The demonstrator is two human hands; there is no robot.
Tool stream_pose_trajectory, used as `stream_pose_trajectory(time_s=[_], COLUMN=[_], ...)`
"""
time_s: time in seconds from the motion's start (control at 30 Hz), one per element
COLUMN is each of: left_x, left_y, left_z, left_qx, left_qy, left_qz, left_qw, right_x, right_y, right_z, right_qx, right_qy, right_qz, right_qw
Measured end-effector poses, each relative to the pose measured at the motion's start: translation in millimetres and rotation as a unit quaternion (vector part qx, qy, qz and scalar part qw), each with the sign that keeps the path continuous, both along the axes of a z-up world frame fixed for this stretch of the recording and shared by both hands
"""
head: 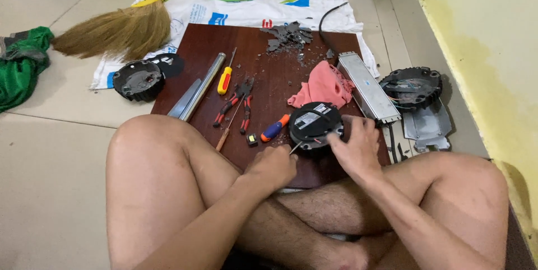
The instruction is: The person sits on the floor and uses a screwdriver to remove screws from a black circular electronic component. They then use a pink cloth to wipe the component and continue to unscrew and disassemble the device.
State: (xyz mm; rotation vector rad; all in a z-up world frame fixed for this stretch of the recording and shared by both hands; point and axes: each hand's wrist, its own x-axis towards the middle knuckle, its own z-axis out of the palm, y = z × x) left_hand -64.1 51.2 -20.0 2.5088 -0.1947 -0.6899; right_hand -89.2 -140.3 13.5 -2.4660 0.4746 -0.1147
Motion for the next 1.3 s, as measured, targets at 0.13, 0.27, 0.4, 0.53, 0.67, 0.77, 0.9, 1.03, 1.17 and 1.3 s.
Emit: stream_pose_trajectory(time_s=[0.13, 0.27, 0.4, 0.53, 0.67, 0.77, 0.9, 1.03, 1.17, 1.3], left_x=[-7.5, -14.5, -22.8, -23.9, -24.3, -23.4, -18.8, 9.6, 28.2, -9.8], left_y=[-3.7, 0.4, 3.1, 4.2, 3.6, 3.7, 4.9, 1.0, 12.7, 27.0], left_z=[0.2, 3.2, 19.4, 17.5, 21.3, 29.9, 36.1, -18.0, -16.2, 77.7], left_qx=[0.009, -0.031, -0.045, -0.053, -0.051, -0.051, -0.08, -0.124, -0.479, -0.528], left_qy=[-0.01, -0.058, -0.068, -0.078, -0.076, -0.052, -0.029, 0.005, 0.18, 0.259], left_qz=[-0.017, -0.003, -0.025, -0.031, -0.022, -0.004, 0.06, 0.124, 0.359, 0.327], left_qw=[1.0, 0.998, 0.996, 0.995, 0.996, 0.997, 0.995, 0.984, 0.78, 0.74], right_x=[20.5, 52.3, 68.7, 67.4, 36.9, 33.3, 33.5, 19.8, -0.7, -17.8], right_y=[-5.2, -16.3, -17.1, -6.0, 18.7, 22.5, 33.1, 46.8, 51.3, 46.4], right_z=[-3.1, -7.5, -1.0, -1.6, 37.5, 40.7, 47.1, 51.7, 41.4, 24.5], right_qx=[0.031, 0.001, 0.043, 0.099, 0.15, 0.097, 0.055, 0.038, -0.015, -0.057], right_qy=[0.005, 0.037, 0.058, 0.046, 0.019, -0.022, -0.102, -0.242, -0.303, -0.304], right_qz=[-0.022, -0.009, 0.016, 0.008, 0.009, 0.026, 0.043, 0.109, 0.179, 0.243], right_qw=[0.999, 0.999, 0.997, 0.994, 0.989, 0.995, 0.992, 0.963, 0.936, 0.919])
